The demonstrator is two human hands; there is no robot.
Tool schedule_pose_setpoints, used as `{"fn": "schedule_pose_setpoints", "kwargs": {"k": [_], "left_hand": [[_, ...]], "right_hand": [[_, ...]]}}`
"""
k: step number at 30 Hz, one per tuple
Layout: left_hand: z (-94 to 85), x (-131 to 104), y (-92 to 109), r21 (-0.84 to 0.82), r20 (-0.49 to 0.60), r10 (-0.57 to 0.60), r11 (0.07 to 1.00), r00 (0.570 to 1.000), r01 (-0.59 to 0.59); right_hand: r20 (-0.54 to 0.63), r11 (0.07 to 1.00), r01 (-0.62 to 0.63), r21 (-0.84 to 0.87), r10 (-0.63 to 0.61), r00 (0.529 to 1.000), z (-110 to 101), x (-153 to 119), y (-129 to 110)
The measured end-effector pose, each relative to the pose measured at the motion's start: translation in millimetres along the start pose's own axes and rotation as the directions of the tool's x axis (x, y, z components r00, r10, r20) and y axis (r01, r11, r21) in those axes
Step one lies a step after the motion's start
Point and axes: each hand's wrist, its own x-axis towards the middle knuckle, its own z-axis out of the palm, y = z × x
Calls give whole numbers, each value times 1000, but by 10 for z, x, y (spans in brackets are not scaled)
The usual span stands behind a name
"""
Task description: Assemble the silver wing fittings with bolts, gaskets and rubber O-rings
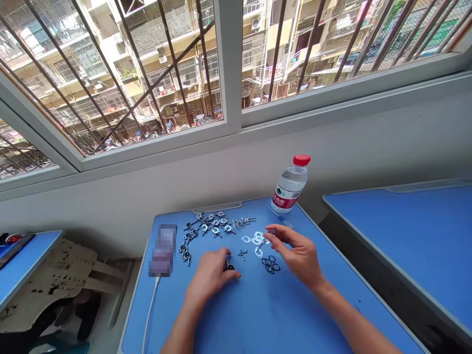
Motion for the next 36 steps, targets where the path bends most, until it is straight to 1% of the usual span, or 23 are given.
{"fn": "schedule_pose_setpoints", "kwargs": {"k": [2, 5, 6, 9, 11, 13, 15, 18, 21, 26, 29, 32, 36], "left_hand": [[-41, -10, -19, -61, 2, 10, 998, 1000, -10], [-149, -37, -94, -79, -94, 18, 996, 995, -26], [-182, -46, -118, -96, -101, 30, 995, 994, -40], [-221, -65, -147, -153, -27, 87, 984, 996, -91], [-193, -65, -125, -166, 31, 133, 978, 991, -126], [-138, -54, -86, -168, 65, 168, 973, 984, -155], [-76, -34, -52, -164, 66, 182, 972, 981, -169], [-10, -4, -33, -154, 51, 161, 976, 986, -152], [12, 13, -37, -145, 38, 145, 980, 989, -138], [19, 26, -23, -116, 43, 168, 980, 985, -162], [34, 36, -7, -106, 57, 158, 983, 986, -152], [55, 41, 9, -92, 46, 160, 984, 986, -155], [61, 36, 34, -91, 54, 166, 983, 985, -161]], "right_hand": [[-3, 1000, -7, -1, 7, 1000, 0, -2, 8], [-7, 1000, -25, -6, 25, 1000, -2, -1, 23], [-9, 999, -33, -11, 33, 999, -4, -1, 26], [-8, 998, -62, -28, 62, 998, -9, 4, 24], [-4, 997, -75, -35, 75, 997, -11, 8, 17], [-2, 996, -77, -36, 77, 997, -11, 11, 15], [-4, 997, -73, -34, 72, 997, -11, 13, 17], [4, 997, -62, -36, 62, 998, -15, 13, 24], [6, 998, -53, -34, 53, 999, -19, 15, 23], [-7, 997, -58, -46, 58, 998, -20, 40, 10], [-16, 994, -95, -47, 94, 995, -35, 73, 17], [-20, 988, -146, -40, 145, 989, -65, 104, 34], [21, 973, -231, -23, 231, 973, -88, 120, 63]]}}
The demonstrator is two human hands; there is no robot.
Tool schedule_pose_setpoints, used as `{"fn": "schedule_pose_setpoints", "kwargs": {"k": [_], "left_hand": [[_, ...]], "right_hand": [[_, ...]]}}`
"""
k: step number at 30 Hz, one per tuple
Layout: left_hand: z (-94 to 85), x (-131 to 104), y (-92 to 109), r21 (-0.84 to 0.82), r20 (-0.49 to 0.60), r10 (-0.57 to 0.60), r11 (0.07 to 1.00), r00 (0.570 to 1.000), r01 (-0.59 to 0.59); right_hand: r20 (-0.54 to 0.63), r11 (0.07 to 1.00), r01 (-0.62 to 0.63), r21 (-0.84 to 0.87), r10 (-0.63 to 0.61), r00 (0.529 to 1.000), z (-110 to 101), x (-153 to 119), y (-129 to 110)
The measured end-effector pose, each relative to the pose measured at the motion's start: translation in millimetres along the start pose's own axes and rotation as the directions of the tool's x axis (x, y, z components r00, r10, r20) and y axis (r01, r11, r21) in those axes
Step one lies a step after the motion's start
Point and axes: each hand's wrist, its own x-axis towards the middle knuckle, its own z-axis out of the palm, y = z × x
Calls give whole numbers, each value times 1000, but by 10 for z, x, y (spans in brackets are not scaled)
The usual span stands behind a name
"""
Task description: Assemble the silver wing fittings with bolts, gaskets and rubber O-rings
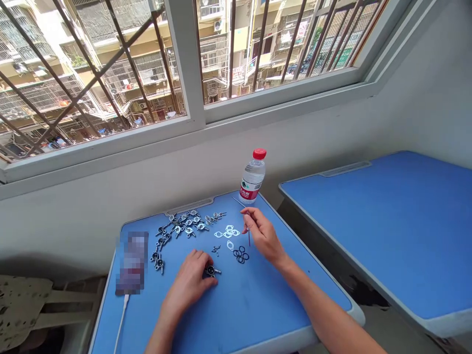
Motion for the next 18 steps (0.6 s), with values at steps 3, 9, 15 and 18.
{"fn": "schedule_pose_setpoints", "kwargs": {"k": [3, 9, 15, 18], "left_hand": [[-8, 0, 14, -7, 15, 6, 1000, 1000, -6], [-11, 2, -29, -23, -6, 4, 1000, 1000, -5], [-46, 2, -80, -15, -48, -8, 1000, 999, 7], [-67, 11, -98, 4, -58, 1, 1000, 998, -1]], "right_hand": [[52, 998, -32, -61, 35, 998, 5, 9, 30], [197, 967, 17, -255, 35, 980, 29, 25, 76], [309, 931, 140, -336, -32, 951, 83, -2, 109], [320, 912, 169, -374, -44, 946, 97, -5, 146]]}}
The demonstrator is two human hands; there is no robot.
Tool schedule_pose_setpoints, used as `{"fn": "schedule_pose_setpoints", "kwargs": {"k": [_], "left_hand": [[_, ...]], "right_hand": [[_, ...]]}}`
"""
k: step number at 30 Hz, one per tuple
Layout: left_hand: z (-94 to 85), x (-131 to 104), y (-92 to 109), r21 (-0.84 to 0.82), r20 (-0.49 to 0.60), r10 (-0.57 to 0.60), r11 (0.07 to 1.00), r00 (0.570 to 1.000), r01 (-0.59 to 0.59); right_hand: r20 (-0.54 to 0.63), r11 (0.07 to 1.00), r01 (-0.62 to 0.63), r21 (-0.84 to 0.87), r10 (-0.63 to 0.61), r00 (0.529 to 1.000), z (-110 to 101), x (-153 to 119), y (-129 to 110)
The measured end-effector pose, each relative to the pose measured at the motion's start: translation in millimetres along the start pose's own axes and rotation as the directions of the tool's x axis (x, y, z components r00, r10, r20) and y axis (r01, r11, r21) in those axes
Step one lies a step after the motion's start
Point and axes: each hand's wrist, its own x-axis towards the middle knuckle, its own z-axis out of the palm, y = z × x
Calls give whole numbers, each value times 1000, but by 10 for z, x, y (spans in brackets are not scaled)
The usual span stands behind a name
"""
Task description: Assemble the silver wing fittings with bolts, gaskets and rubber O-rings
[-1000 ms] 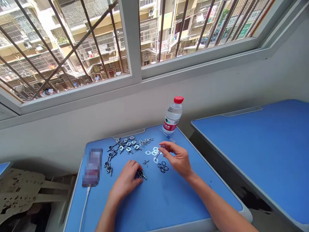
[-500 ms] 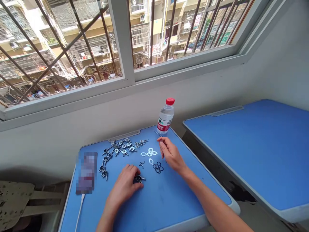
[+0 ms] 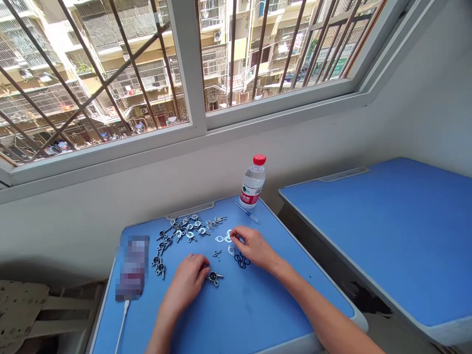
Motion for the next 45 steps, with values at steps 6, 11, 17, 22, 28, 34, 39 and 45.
{"fn": "schedule_pose_setpoints", "kwargs": {"k": [6, 11, 17, 22, 28, 34, 39, 45], "left_hand": [[-4, 11, -52, 27, -5, 13, 1000, 1000, -13], [3, 11, -72, 35, 6, 10, 999, 1000, -10], [-14, 9, -90, 18, 28, 5, 1000, 1000, -6], [-16, -16, -81, -7, 52, 37, 999, 998, -36], [1, -48, -17, -49, 81, 84, 996, 993, -81], [-2, -42, -11, -50, 89, 105, 994, 990, -101], [3, -31, -25, -45, 83, 103, 994, 991, -99], [2, -31, -22, -42, 84, 98, 995, 992, -95]], "right_hand": [[12, 999, -26, -40, 26, 1000, -15, 22, 60], [40, 996, -54, -68, 57, 998, -65, 32, 81], [80, 994, -66, -88, 73, 994, -85, 28, 59], [105, 990, -54, -131, 68, 992, -72, 43, -17], [132, 957, -25, -289, 65, 989, -46, 245, -203], [180, 877, -23, -480, 124, 976, 179, 559, -321], [196, 829, -6, -559, 139, 971, 302, 610, -345], [217, 813, 8, -582, 146, 965, 382, 614, -352]]}}
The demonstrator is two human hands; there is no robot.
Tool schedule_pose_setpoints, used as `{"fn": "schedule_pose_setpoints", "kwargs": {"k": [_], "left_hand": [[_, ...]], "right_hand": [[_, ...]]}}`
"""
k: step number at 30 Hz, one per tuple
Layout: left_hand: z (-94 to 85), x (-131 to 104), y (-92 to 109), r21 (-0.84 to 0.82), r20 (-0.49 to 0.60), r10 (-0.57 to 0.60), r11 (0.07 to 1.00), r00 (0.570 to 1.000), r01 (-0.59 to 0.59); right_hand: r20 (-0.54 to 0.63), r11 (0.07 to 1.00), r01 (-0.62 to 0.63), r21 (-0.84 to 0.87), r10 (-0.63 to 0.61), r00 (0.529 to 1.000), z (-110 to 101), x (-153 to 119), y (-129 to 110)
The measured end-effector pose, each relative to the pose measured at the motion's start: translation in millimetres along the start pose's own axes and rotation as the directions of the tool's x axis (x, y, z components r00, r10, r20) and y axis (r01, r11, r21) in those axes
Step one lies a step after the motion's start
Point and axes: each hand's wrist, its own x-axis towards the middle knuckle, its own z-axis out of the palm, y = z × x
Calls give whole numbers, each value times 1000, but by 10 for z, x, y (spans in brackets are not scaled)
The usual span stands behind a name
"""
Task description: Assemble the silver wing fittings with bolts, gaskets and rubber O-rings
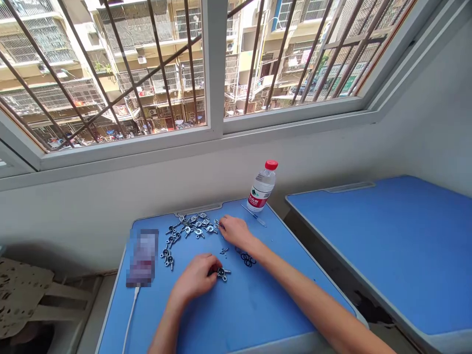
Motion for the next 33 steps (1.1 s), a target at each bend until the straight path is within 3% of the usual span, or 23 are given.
{"fn": "schedule_pose_setpoints", "kwargs": {"k": [5, 9, 11, 13, 16, 22, 27, 33], "left_hand": [[-15, -12, 12, -20, 19, -8, 1000, 1000, 9], [-17, -12, 13, -40, 31, -24, 999, 999, 25], [-19, -13, 16, -32, 40, -31, 999, 999, 32], [-20, -14, 22, -15, 45, -31, 999, 999, 31], [-6, -6, 35, 15, 39, -34, 999, 999, 33], [50, 23, 51, 43, 17, -55, 998, 998, 54], [59, 34, 24, 42, 27, -35, 999, 999, 34], [59, 46, -4, 33, 25, -35, 999, 999, 34]], "right_hand": [[-6, 997, 36, 64, -36, 999, -96, -58, 58], [-3, 966, 179, 184, -182, 983, -217, -297, 179], [20, 935, 260, 243, -273, 962, -223, -437, 214], [16, 867, 388, 312, -413, 911, -186, -554, 221], [7, 803, 485, 347, -519, 855, -105, -657, 199], [78, 781, 527, 334, -581, 811, -66, -710, 158], [145, 815, 541, 209, -573, 807, -53, -723, 116], [43, 817, 534, 217, -555, 831, 49, -721, 72]]}}
